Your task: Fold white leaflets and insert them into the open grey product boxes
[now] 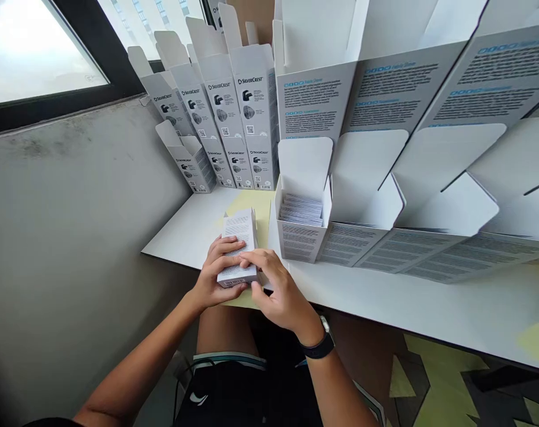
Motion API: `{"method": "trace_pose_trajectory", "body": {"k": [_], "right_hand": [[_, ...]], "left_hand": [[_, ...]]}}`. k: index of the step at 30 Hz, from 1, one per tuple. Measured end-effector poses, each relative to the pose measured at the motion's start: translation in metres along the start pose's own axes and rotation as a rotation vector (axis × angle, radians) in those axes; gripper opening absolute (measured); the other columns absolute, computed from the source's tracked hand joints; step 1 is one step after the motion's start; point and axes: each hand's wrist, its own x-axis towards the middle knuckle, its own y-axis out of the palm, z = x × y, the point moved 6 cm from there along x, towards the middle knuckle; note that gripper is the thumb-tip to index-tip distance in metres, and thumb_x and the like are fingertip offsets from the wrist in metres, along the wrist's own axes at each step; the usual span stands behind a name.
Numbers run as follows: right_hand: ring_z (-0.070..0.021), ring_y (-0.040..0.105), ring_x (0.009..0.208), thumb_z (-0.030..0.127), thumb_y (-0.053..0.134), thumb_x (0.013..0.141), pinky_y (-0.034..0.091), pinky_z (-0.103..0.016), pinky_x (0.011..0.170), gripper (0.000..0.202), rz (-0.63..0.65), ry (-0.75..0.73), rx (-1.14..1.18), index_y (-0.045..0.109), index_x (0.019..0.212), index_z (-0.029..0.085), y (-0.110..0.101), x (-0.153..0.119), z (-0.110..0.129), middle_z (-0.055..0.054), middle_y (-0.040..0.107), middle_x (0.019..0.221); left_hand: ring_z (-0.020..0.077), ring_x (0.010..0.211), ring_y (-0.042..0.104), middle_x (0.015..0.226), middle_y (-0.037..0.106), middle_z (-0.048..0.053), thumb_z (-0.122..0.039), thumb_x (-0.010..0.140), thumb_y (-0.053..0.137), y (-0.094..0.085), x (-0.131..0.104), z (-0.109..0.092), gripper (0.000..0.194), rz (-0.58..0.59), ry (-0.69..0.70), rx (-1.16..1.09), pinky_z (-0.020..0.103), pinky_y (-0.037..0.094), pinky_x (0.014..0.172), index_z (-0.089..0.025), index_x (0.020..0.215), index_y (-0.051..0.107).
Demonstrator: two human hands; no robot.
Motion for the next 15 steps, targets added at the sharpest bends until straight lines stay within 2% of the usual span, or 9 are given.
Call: {"method": "trace_pose_trajectory", "body": {"k": [4,7,12,15], "right_hand": [[-0.0214,0.053,0.117,0.007,0.059,0.09,0.044,-0.041,0.105,0.056,-0.063,0.015,-0.022,0.047,0.14,0.031,0.006,-0.001,0.0004,-0.004,0.058,0.115],[-0.0206,0.052,0.116,0.008,0.056,0.094,0.044,-0.039,0.103,0.048,-0.09,-0.024,-0.069,0.05,0.135,0.031,0.0076,0.0013,0.002,-0.004,0.058,0.114],[-0.0188,0.053,0.118,0.001,0.047,0.09,0.043,-0.039,0.108,0.059,-0.017,0.023,0.008,0.045,0.141,0.031,0.0027,0.0008,-0.0003,-0.004,0.058,0.117],[-0.019,0.049,0.13,0.003,0.049,0.088,0.041,-0.038,0.113,0.067,-0.019,0.05,0.03,0.04,0.146,0.034,-0.0002,-0.0056,-0.0001,-0.004,0.054,0.134]], "left_hand": [[0.0308,0.132,0.052,0.133,0.061,0.013,-0.039,0.082,0.074,0.0009,-0.001,0.0,0.044,0.009,-0.013,-0.015,0.055,0.031,0.118,-0.023,0.121,0.06],[0.0307,0.133,0.051,0.132,0.061,0.013,-0.034,0.081,0.073,0.0008,-0.0013,-0.0011,0.043,0.009,-0.028,-0.02,0.056,0.028,0.119,-0.023,0.12,0.06],[0.0298,0.137,0.048,0.135,0.058,0.011,-0.035,0.081,0.076,-0.0006,-0.0011,-0.0021,0.048,0.08,-0.075,0.0,0.056,0.021,0.123,-0.025,0.124,0.058],[0.0295,0.142,0.043,0.14,0.056,0.011,-0.036,0.082,0.075,-0.0003,-0.0016,-0.0027,0.055,0.165,-0.099,0.023,0.058,0.01,0.126,-0.027,0.132,0.053]]}}
